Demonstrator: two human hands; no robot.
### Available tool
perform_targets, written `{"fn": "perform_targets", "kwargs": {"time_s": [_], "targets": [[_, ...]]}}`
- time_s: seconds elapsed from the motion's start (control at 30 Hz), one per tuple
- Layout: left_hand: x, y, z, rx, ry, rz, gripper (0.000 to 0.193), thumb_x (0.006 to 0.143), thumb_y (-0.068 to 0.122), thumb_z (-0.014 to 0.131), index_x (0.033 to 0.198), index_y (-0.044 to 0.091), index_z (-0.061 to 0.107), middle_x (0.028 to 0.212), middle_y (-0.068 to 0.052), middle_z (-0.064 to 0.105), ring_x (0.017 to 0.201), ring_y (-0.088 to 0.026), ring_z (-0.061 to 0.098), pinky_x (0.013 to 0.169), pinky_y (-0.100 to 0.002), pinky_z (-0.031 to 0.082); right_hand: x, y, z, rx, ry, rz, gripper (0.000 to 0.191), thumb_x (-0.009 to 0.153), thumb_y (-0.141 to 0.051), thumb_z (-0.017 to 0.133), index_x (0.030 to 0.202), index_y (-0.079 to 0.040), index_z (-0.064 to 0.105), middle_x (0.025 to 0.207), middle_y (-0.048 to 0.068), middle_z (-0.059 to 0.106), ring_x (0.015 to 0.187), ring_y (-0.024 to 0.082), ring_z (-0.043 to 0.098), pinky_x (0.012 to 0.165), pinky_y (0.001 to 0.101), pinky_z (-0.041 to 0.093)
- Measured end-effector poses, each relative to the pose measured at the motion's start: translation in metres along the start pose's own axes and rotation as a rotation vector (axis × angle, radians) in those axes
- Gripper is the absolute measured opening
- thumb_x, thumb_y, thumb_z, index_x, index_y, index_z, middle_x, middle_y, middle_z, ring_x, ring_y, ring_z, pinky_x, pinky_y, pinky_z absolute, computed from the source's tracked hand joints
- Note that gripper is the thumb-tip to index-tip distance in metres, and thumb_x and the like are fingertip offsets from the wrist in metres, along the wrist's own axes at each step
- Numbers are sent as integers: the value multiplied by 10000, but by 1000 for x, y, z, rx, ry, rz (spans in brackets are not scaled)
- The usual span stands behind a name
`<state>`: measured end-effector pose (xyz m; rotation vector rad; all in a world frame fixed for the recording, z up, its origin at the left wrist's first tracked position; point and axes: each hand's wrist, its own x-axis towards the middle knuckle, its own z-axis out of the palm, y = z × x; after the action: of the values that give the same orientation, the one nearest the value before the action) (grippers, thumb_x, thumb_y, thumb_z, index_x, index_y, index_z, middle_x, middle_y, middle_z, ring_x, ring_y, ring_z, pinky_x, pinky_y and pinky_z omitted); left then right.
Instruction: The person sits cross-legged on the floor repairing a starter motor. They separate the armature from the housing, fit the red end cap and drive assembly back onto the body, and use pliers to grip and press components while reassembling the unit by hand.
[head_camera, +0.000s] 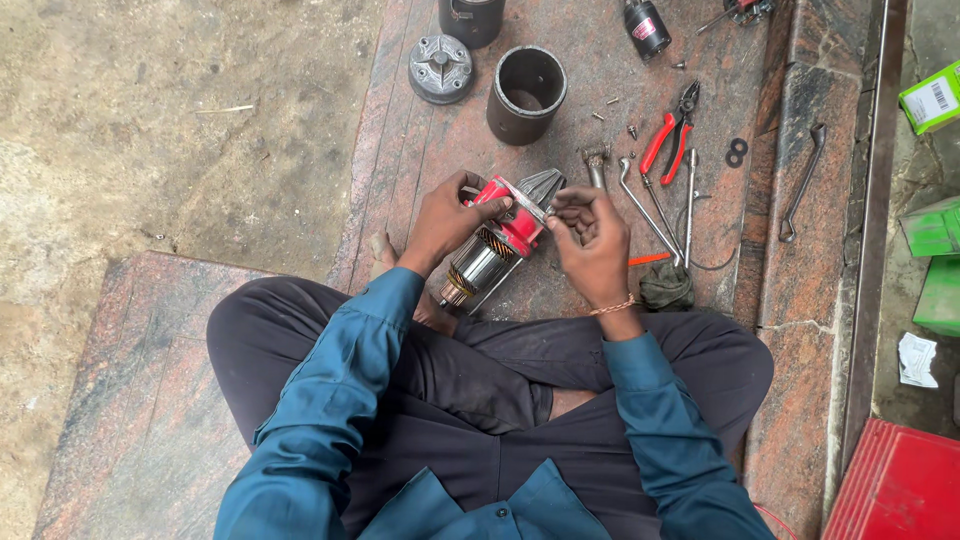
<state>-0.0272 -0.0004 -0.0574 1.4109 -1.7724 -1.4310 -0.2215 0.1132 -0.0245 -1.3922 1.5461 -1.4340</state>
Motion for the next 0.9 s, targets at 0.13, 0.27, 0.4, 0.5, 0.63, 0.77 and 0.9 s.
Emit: {"fn": "perform_targets", "kwargs": {"time_s": [0.13, 0.27, 0.4, 0.5, 0.63, 0.77, 0.9], "targets": [[1, 1, 0, -14, -10, 1, 584, 762, 482, 824, 1150, 66, 692, 995, -158, 773, 933, -234, 755, 843, -374, 550, -5, -12, 16, -554, -42, -332, 428, 843, 54, 752, 1241, -10, 607, 1084, 89, 717, 1095, 291, 642, 958, 434, 532], [1, 2, -1, -30, -24, -32, 582, 755, 484, 816, 1148, 75, 683, 925, -155, 777, 872, -242, 763, 807, -382, 559, -4, -4, 33, -680, -31, -419, 430, 855, 19, 771, 1251, -44, 618, 1105, 66, 703, 1099, 323, 585, 972, 462, 466], [2, 2, -1, -3, -5, -6, 575, 755, 481, 826, 1139, 76, 687, 908, -155, 765, 856, -248, 751, 787, -396, 554, -3, 9, 40, -785, 2, -435, 412, 860, -35, 803, 1235, -53, 633, 1092, 88, 660, 1090, 307, 573, 972, 463, 415], [4, 1, 0, 5, -34, -45, 577, 749, 481, 816, 1142, 78, 685, 869, -174, 762, 842, -266, 755, 777, -407, 552, -3, 13, 40, -802, -21, -440, 385, 857, -37, 795, 1198, -44, 618, 1137, 79, 677, 1105, 311, 564, 994, 472, 392], [5, 1, 1, 33, -18, -29, 594, 745, 492, 823, 1144, 74, 685, 897, -177, 757, 860, -287, 749, 784, -412, 546, -3, 13, 40, -810, -25, -458, 342, 868, -38, 794, 1158, -48, 612, 1156, 70, 692, 1118, 308, 566, 1023, 486, 369], [5, 1, 1, 33, -14, -20, 587, 756, 482, 817, 1153, 71, 684, 924, -177, 759, 874, -297, 750, 791, -416, 545, -3, 13, 41, -811, -2, -470, 333, 886, -53, 796, 1170, -51, 623, 1124, 85, 708, 1129, 300, 580, 1051, 498, 347], [5, 0, 1, 33, -10, 7, 572, 769, 462, 818, 1151, 57, 684, 954, -181, 765, 892, -297, 749, 810, -412, 545, -2, 14, 41, -835, 13, -472, 317, 901, -73, 803, 1170, -54, 637, 1068, 97, 718, 1112, 294, 585, 1056, 500, 329]]}}
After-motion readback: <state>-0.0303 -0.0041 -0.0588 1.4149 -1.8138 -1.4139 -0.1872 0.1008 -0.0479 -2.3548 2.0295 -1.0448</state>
